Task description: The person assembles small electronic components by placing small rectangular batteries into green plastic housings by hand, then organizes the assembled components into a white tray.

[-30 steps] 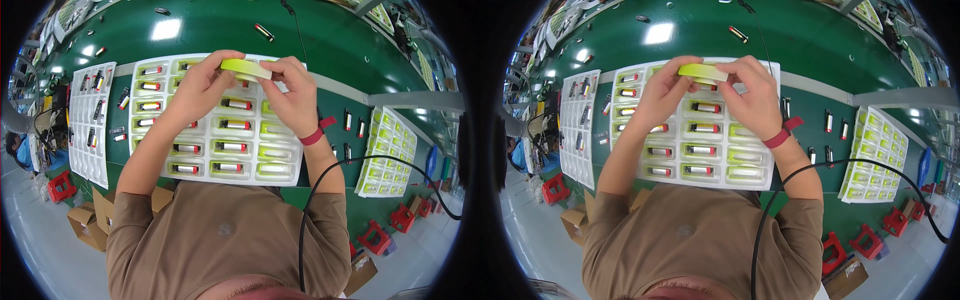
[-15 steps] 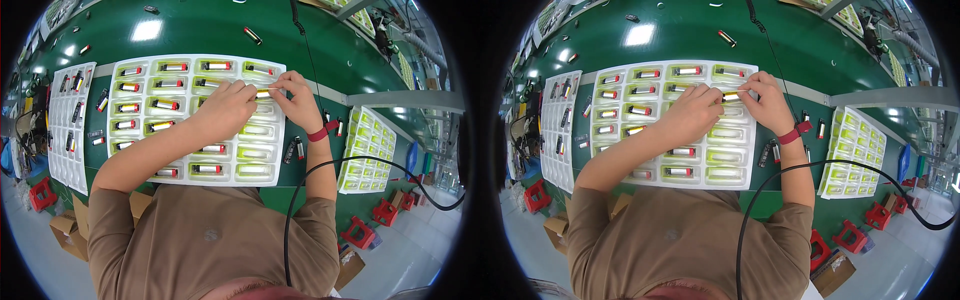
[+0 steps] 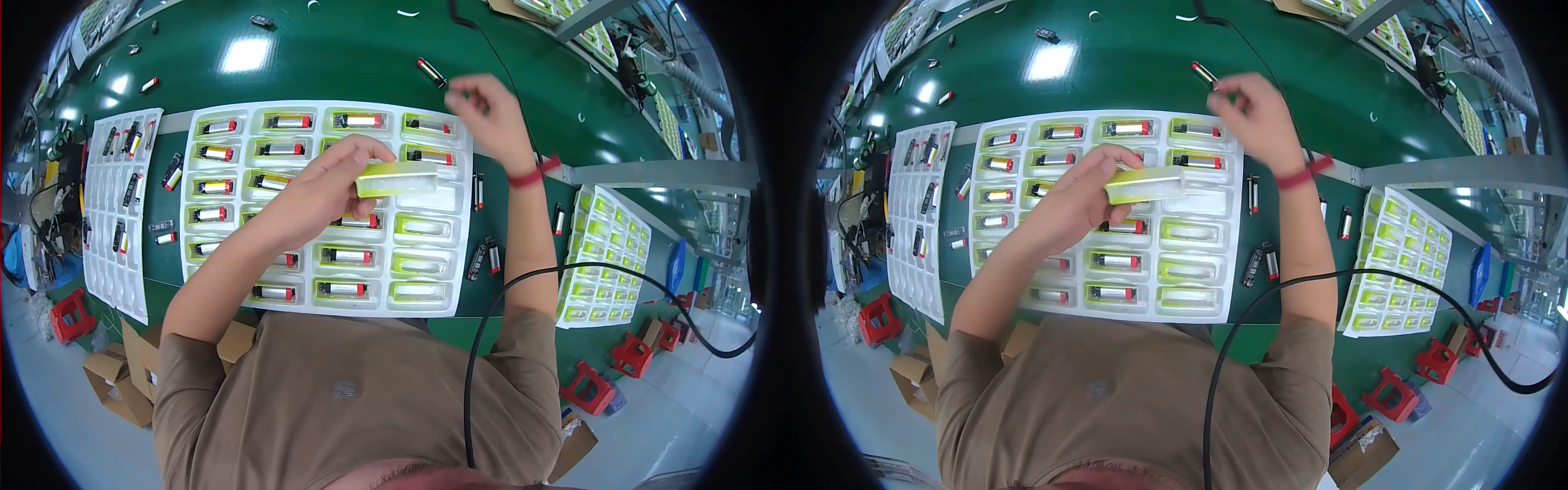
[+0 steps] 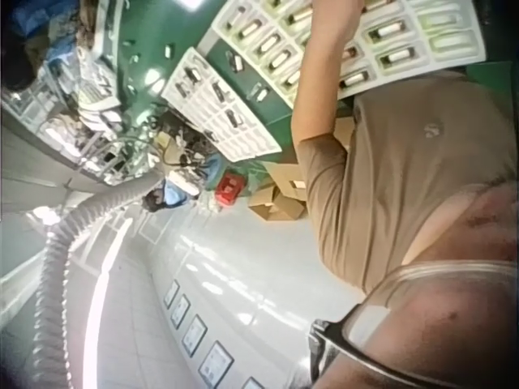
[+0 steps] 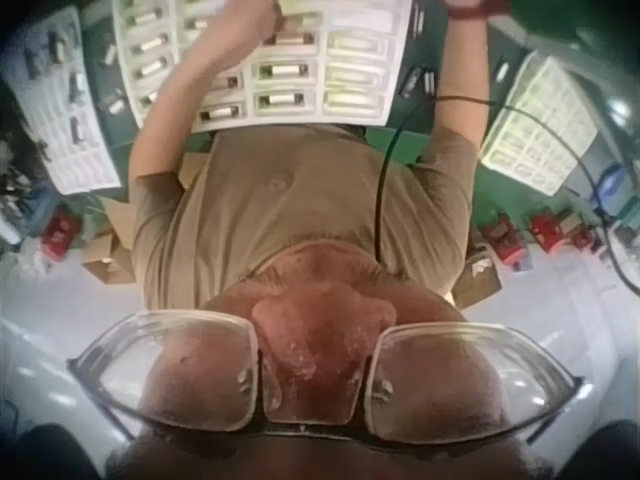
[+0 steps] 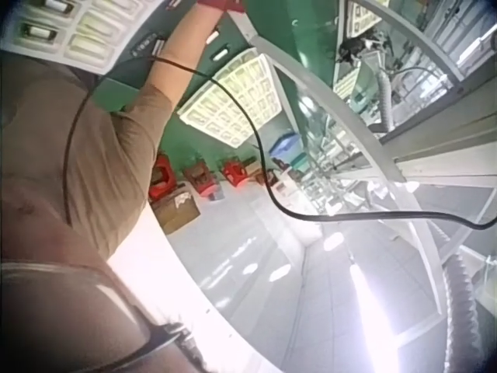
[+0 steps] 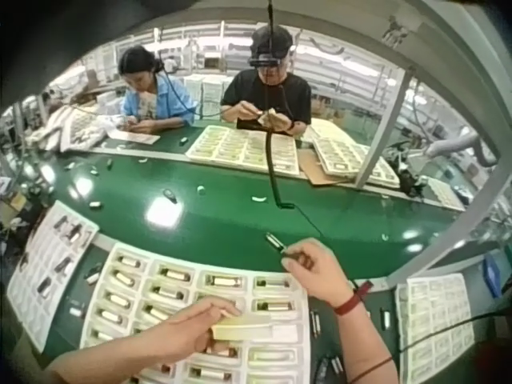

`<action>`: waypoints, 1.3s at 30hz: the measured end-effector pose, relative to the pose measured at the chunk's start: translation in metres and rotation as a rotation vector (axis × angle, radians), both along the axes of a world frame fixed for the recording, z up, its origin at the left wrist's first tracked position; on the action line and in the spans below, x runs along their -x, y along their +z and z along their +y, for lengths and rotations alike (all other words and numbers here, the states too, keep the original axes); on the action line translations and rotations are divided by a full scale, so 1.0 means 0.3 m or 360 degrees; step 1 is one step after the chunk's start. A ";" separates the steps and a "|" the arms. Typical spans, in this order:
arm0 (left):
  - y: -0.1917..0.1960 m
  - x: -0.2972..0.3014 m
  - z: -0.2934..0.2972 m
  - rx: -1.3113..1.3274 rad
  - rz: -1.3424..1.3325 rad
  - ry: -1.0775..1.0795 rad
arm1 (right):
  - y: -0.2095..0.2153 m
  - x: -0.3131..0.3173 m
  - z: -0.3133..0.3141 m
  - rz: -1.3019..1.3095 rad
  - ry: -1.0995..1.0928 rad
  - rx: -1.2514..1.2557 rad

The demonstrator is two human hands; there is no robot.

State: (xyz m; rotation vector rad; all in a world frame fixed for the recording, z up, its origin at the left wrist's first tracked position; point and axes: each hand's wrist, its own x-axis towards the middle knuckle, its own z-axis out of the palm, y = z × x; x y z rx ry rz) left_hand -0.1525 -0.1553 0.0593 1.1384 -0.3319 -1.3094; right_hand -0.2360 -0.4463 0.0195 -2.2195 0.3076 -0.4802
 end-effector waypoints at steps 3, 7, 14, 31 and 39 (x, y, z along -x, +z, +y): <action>-0.017 -0.032 0.017 0.0114 0.0433 -0.0067 | -0.083 -0.192 -0.091 0.0054 -0.0124 0.0408; -0.024 -0.029 0.027 0.0224 0.0457 -0.0106 | -0.216 -0.340 -0.133 0.0428 -0.0120 0.1084; -0.040 -0.075 0.049 0.0133 0.0170 -0.0011 | 0.043 -0.178 0.011 -0.0083 0.0039 -0.0367; -0.054 -0.075 0.054 0.0117 -0.0228 0.0304 | 0.120 0.050 0.377 -0.0240 0.0215 -0.1040; -0.055 -0.077 0.051 0.0149 -0.0087 0.0332 | 0.103 0.038 0.406 -0.0246 0.0168 -0.0875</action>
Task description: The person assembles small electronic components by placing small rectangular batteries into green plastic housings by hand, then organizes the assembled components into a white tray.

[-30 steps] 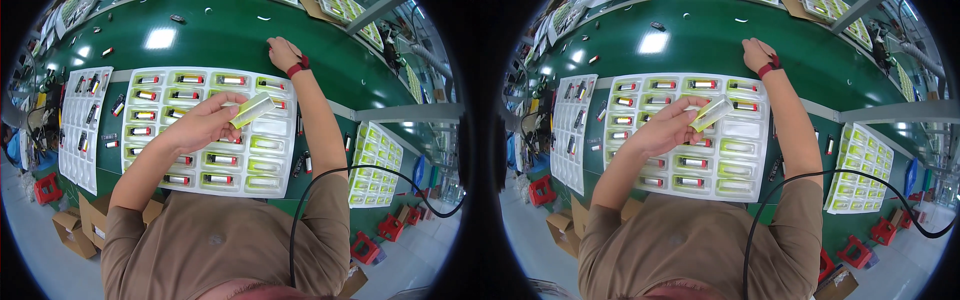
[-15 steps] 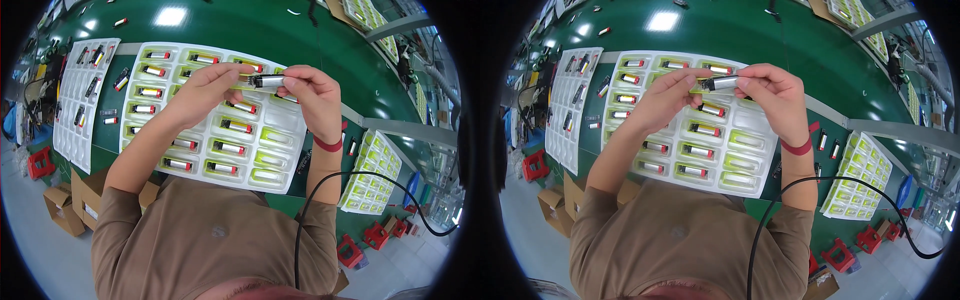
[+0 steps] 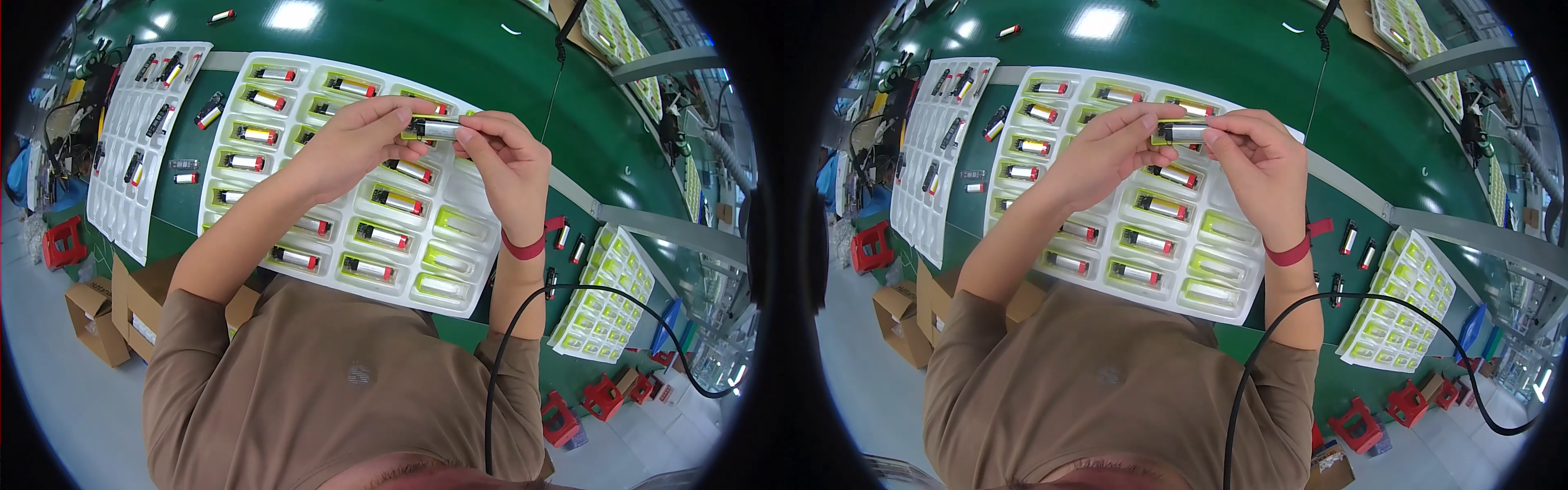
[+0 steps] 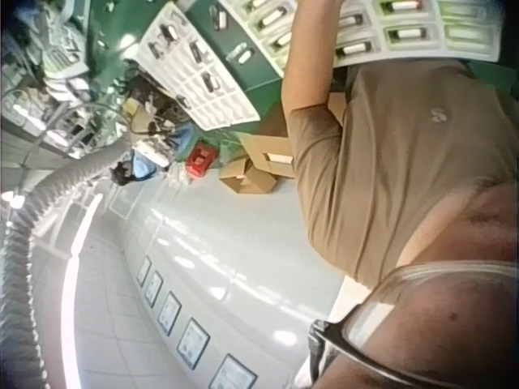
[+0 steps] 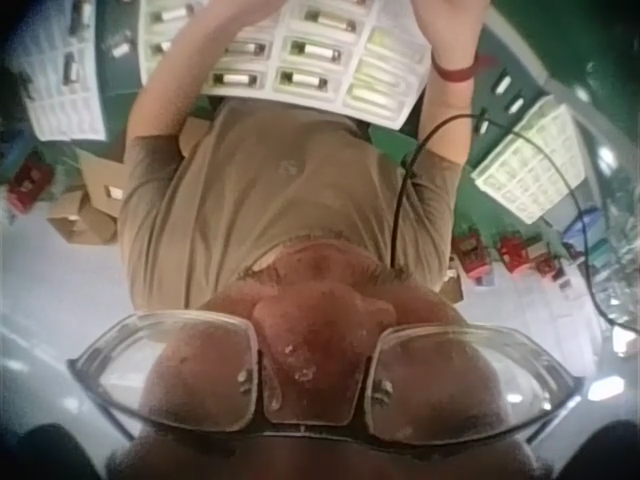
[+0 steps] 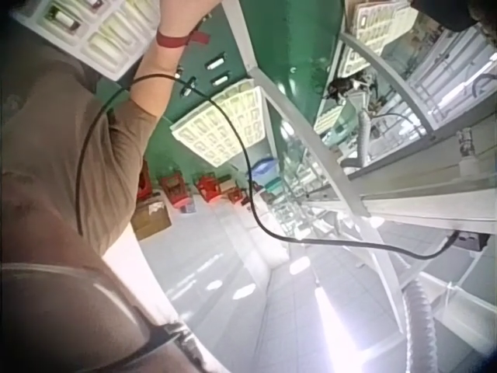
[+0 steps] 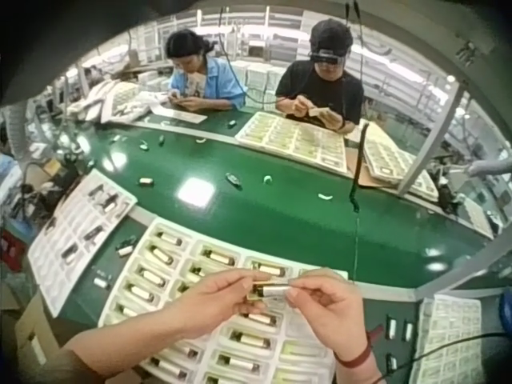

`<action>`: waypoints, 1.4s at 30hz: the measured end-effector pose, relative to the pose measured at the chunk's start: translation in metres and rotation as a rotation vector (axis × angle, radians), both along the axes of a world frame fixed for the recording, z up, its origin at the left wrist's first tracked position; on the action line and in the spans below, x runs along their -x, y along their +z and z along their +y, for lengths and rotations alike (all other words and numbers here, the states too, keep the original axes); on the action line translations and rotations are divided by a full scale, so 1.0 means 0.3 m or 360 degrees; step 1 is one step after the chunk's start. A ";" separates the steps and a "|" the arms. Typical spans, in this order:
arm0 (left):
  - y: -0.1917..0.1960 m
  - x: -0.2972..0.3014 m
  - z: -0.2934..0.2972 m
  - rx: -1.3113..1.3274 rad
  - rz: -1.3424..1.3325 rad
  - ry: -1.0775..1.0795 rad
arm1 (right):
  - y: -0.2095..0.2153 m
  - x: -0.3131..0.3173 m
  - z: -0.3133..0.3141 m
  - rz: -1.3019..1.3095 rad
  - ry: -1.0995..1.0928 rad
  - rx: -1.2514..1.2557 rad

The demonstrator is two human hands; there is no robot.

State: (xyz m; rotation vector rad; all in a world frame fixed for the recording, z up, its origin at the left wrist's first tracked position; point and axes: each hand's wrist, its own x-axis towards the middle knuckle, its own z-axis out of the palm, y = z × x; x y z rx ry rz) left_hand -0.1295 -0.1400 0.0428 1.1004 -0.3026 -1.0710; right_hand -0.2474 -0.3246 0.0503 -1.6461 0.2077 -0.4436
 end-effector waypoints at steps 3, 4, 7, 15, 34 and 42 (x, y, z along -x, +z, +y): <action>-0.003 -0.002 0.001 -0.0005 -0.0031 -0.0002 | 0.004 -0.006 -0.004 0.0065 0.0002 -0.0031; -0.002 -0.001 0.000 -0.0018 -0.0118 -0.0018 | 0.004 -0.005 -0.001 0.0092 -0.0024 0.0020; -0.013 0.002 -0.007 -0.0015 -0.0233 -0.0036 | 0.002 -0.007 0.008 0.0145 -0.0072 0.0152; -0.036 -0.004 -0.013 0.0048 -0.0371 0.0002 | 0.000 -0.003 0.048 -0.0002 -0.0235 0.0792; -0.028 -0.023 -0.005 0.0015 -0.0365 -0.0150 | -0.036 0.025 0.075 -0.0382 -0.0441 0.1277; -0.019 -0.015 0.004 -0.0055 -0.0388 -0.0251 | -0.034 0.042 0.003 0.0144 -0.0002 0.0147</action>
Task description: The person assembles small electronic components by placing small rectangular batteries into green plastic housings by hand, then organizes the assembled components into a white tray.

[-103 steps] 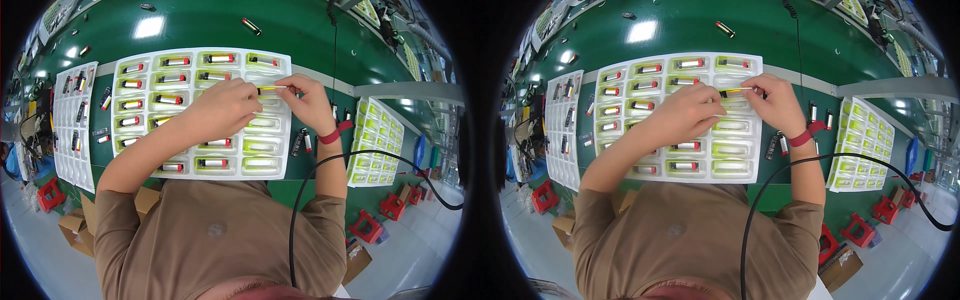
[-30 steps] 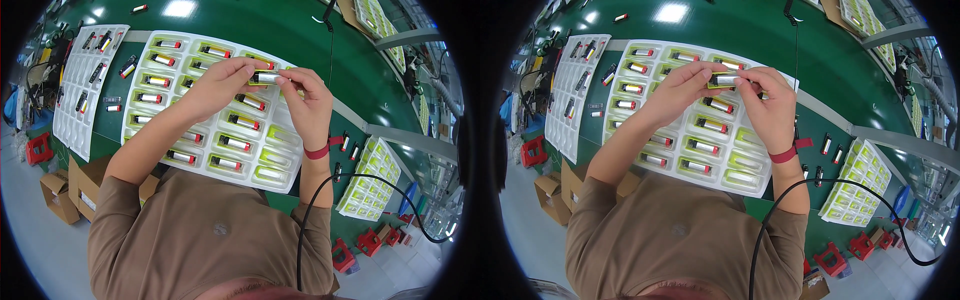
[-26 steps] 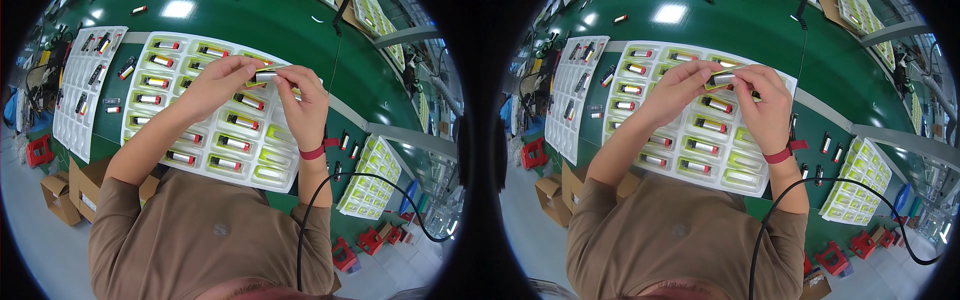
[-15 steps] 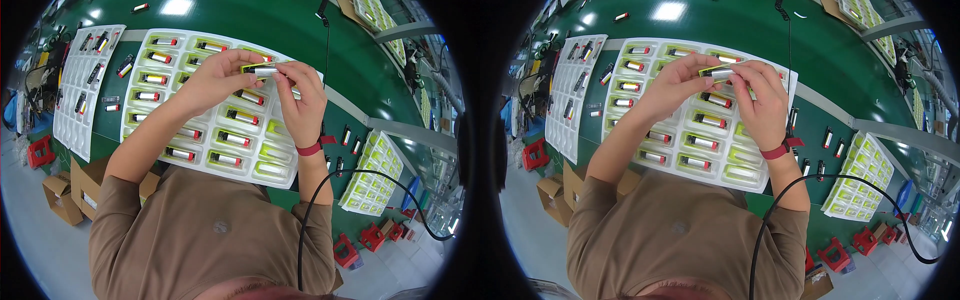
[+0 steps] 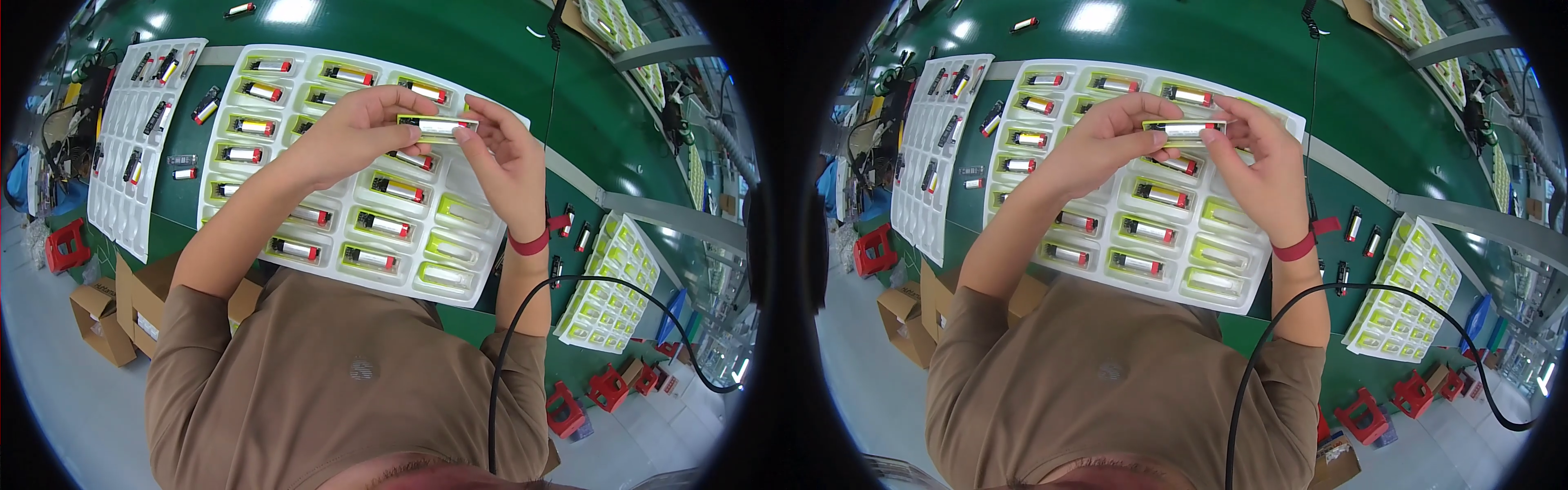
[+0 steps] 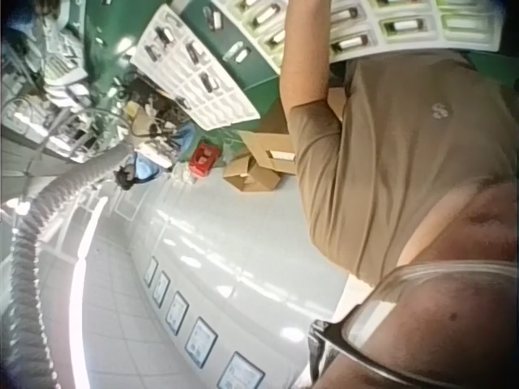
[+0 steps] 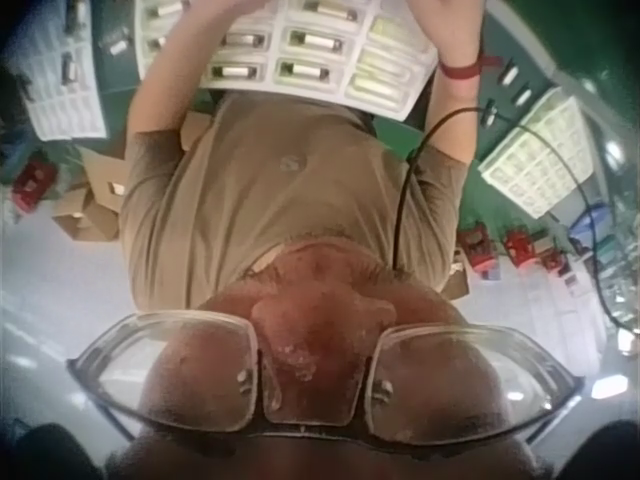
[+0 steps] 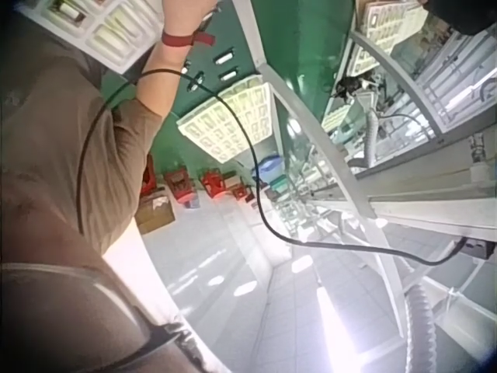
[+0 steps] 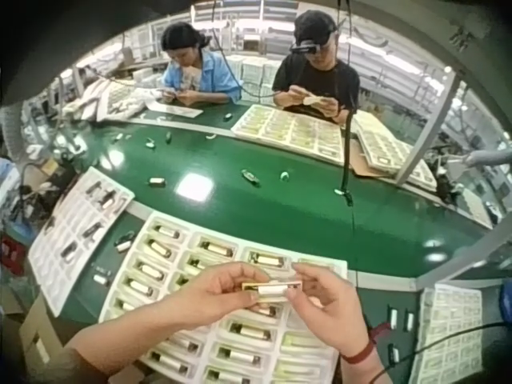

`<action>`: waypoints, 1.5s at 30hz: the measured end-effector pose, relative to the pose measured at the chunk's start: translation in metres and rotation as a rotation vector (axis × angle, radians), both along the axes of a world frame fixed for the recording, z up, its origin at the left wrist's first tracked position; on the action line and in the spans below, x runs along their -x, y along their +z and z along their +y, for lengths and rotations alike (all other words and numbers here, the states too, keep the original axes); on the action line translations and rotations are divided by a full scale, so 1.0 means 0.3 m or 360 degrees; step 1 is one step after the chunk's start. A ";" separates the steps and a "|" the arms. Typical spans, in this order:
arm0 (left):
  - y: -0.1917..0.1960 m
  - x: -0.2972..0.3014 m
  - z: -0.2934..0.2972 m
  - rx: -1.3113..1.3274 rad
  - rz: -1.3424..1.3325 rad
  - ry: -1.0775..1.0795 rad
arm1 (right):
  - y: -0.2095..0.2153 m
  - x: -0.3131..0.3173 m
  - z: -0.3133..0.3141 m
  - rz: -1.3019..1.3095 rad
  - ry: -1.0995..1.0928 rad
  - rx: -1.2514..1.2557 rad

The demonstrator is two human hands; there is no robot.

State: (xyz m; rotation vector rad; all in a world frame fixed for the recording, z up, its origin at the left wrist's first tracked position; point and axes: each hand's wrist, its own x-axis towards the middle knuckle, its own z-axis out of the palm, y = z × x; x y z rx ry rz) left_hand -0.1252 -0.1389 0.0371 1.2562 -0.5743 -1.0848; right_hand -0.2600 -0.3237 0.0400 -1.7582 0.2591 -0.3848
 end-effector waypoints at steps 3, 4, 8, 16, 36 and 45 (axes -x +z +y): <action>0.005 0.009 -0.004 0.0041 -0.0086 0.0000 | 0.014 0.002 -0.022 0.0188 0.0159 -0.0382; 0.002 0.012 -0.007 0.0043 -0.0177 0.0020 | 0.017 0.001 -0.030 0.0190 0.0155 -0.0383; -0.034 -0.004 -0.007 -0.0099 -0.0462 0.0033 | 0.013 0.001 -0.029 0.0241 0.0251 -0.0311; 0.022 -0.009 0.004 -0.0373 -0.1548 -0.0134 | -0.008 0.001 0.014 0.0120 0.0224 0.0792; 0.017 -0.024 -0.008 -0.0234 -0.1817 -0.0116 | -0.054 0.018 0.033 -0.0129 0.0036 0.0658; 0.066 -0.002 -0.035 0.0057 -0.0613 -0.0127 | -0.036 -0.024 0.044 -0.0029 -0.0055 -0.0270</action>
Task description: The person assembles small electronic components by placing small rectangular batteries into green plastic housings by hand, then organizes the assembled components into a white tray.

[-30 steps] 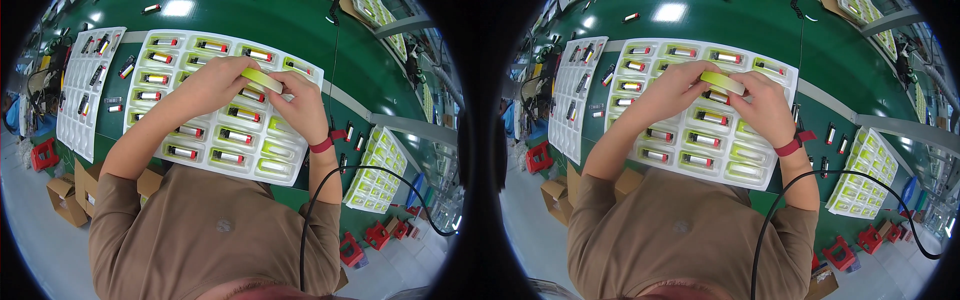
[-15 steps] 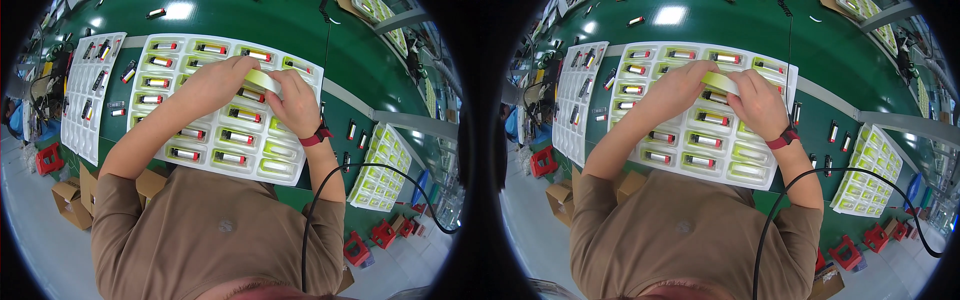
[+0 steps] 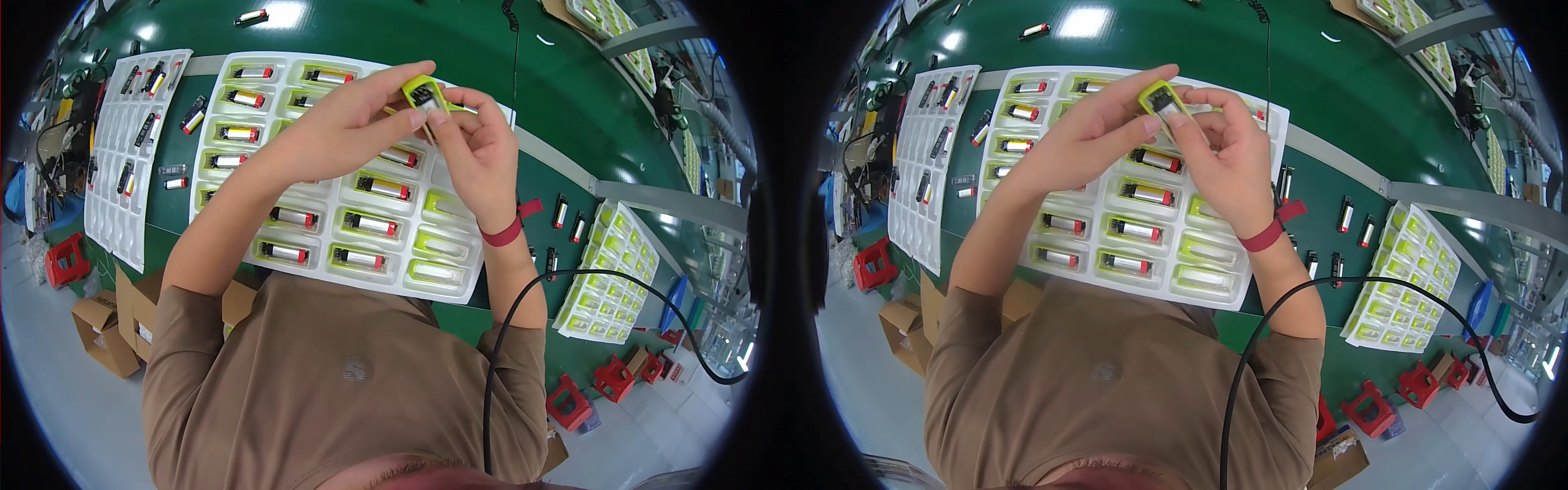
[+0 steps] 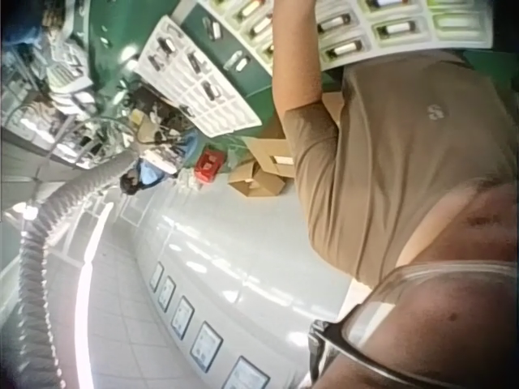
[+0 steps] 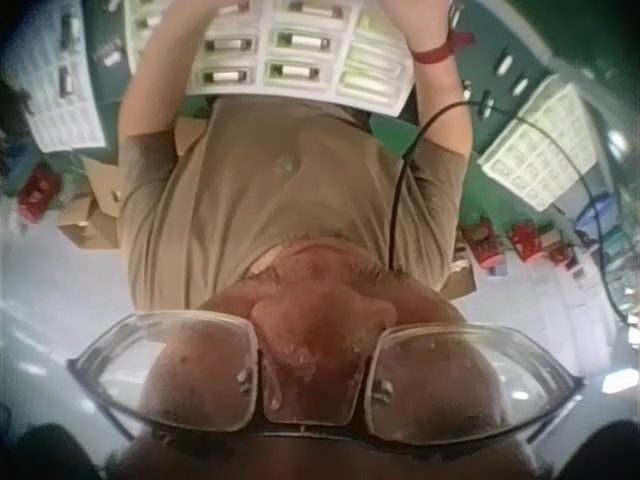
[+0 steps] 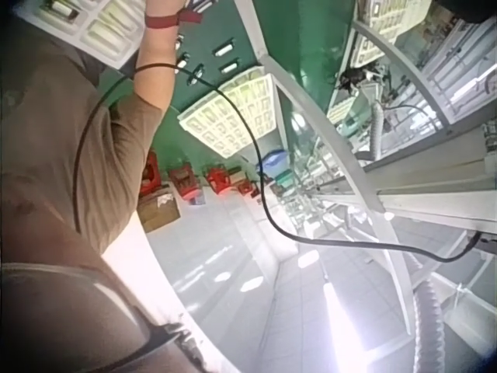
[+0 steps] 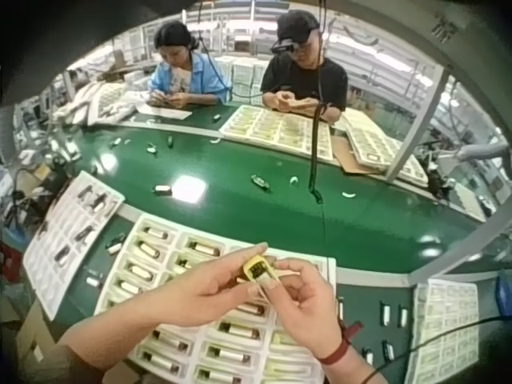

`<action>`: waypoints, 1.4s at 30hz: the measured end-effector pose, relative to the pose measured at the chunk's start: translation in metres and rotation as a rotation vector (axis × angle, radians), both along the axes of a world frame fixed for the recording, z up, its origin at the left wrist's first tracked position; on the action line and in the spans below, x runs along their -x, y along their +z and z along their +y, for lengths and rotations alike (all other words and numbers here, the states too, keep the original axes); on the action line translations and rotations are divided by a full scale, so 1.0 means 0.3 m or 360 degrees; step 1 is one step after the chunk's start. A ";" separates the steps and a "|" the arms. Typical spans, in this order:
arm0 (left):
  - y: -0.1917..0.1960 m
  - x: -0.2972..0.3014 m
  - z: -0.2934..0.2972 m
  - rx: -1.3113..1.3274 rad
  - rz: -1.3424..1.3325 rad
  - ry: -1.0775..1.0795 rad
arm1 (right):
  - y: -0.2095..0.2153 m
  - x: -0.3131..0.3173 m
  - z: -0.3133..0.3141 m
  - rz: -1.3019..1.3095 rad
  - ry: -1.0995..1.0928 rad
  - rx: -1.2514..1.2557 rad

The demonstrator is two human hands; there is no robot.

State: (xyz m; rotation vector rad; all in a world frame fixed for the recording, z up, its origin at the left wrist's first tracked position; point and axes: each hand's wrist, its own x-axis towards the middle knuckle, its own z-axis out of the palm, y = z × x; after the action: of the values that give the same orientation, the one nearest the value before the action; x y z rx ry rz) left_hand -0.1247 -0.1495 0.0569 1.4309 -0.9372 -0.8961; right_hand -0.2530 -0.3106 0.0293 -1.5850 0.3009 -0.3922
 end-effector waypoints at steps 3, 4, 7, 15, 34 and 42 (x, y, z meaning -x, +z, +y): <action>-0.041 -0.025 0.005 -0.0034 -0.0204 -0.0198 | 0.075 -0.004 0.010 0.0127 0.0009 0.0362; -0.046 -0.022 0.003 -0.0036 -0.0204 -0.0197 | 0.072 -0.002 0.000 0.0127 0.0011 0.0360; -0.045 -0.011 -0.001 0.0076 0.0073 -0.0116 | 0.054 0.000 -0.021 0.0064 0.0197 0.0387; -0.016 -0.006 0.023 -0.0107 -0.0077 -0.0115 | 0.096 0.005 0.034 0.0088 0.0046 0.0524; 0.023 0.092 0.058 0.0593 0.0020 -0.0133 | 0.103 0.072 0.029 -0.1273 -0.0384 0.2537; 0.032 0.134 0.050 0.0587 0.0613 0.0052 | 0.087 0.082 0.024 -0.1413 -0.0358 0.2468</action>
State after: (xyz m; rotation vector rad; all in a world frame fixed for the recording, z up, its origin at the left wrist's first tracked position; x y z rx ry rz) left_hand -0.1649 -0.1344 0.0664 0.9163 -0.7371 -0.8815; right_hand -0.2775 -0.3034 0.0553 -2.5884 -0.7211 -1.7098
